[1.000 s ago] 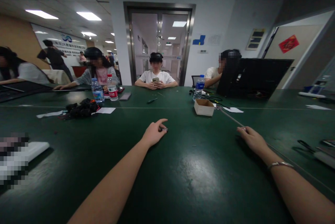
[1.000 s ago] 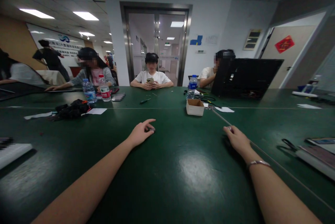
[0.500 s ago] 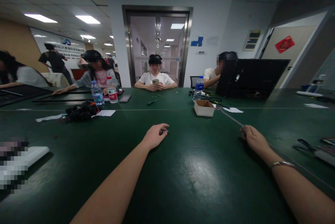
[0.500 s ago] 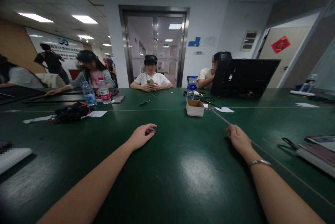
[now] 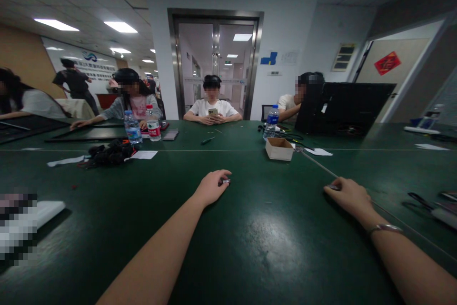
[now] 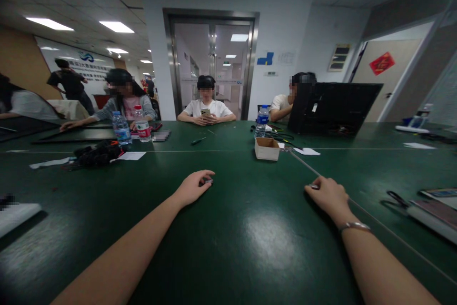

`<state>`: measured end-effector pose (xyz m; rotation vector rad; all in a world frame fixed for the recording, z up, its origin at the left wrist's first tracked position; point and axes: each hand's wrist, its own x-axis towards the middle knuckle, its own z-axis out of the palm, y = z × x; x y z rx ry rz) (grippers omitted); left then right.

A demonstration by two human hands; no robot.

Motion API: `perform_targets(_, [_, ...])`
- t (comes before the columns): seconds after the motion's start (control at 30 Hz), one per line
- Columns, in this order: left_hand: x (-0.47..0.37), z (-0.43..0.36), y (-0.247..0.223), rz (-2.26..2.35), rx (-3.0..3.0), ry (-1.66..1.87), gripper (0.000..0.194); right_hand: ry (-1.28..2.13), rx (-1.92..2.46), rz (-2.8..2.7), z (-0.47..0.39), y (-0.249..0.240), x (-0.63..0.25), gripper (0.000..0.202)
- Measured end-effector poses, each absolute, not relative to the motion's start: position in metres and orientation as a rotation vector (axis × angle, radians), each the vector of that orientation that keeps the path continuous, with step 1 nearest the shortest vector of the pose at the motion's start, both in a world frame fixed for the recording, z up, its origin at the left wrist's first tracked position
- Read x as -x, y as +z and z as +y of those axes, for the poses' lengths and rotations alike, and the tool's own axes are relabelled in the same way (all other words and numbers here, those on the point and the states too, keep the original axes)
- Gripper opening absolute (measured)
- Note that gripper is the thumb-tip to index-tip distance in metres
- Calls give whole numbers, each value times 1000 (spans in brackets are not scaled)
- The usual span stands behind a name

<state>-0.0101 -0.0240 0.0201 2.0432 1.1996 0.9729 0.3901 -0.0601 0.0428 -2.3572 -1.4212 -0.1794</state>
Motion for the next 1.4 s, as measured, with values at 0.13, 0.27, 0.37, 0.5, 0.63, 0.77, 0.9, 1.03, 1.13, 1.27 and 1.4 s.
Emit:
perform_targets(0.13, [10,-26,22,1190,-1982,985,36,-181,2561,-1440,-67,48,-381,31])
perform_targets(0.27, [10,-26,21,1182,-1990,970,36,-161,2567,-1433,-72,53,-378,32])
perform_targets(0.37, [10,-25,19,1204,-2059,990,35,-161,2560,-1432,-71,52,-378,33])
perform_targets(0.5, [11,-24,15,1250,-2062,1040,29,-225,2544,-1427,-72,51,-378,39])
perform_targets(0.63, [9,-21,13,1270,-1989,1059,22,-511,2387,-1366,-77,57,-370,51])
perform_targets(0.77, [-4,-14,19,1228,-1584,1171,30,-552,2006,-1533,-76,65,-336,41])
perform_targets(0.9, [-26,-10,26,1113,-1057,1360,30,325,1524,-1827,-66,55,-261,24])
perform_targets(1.03, [-34,-10,23,1105,-911,1534,29,980,1209,-1774,-51,32,-169,22])
perform_targets(1.13, [-23,-7,21,1151,-806,1622,25,1111,1110,-1628,-36,21,-115,19])
perform_targets(1.27, [-2,2,18,1211,-643,1663,21,1084,1071,-1594,-18,14,-84,12])
perform_targets(1.4, [3,9,12,1127,-643,1656,16,969,1077,-1640,-9,10,-95,16])
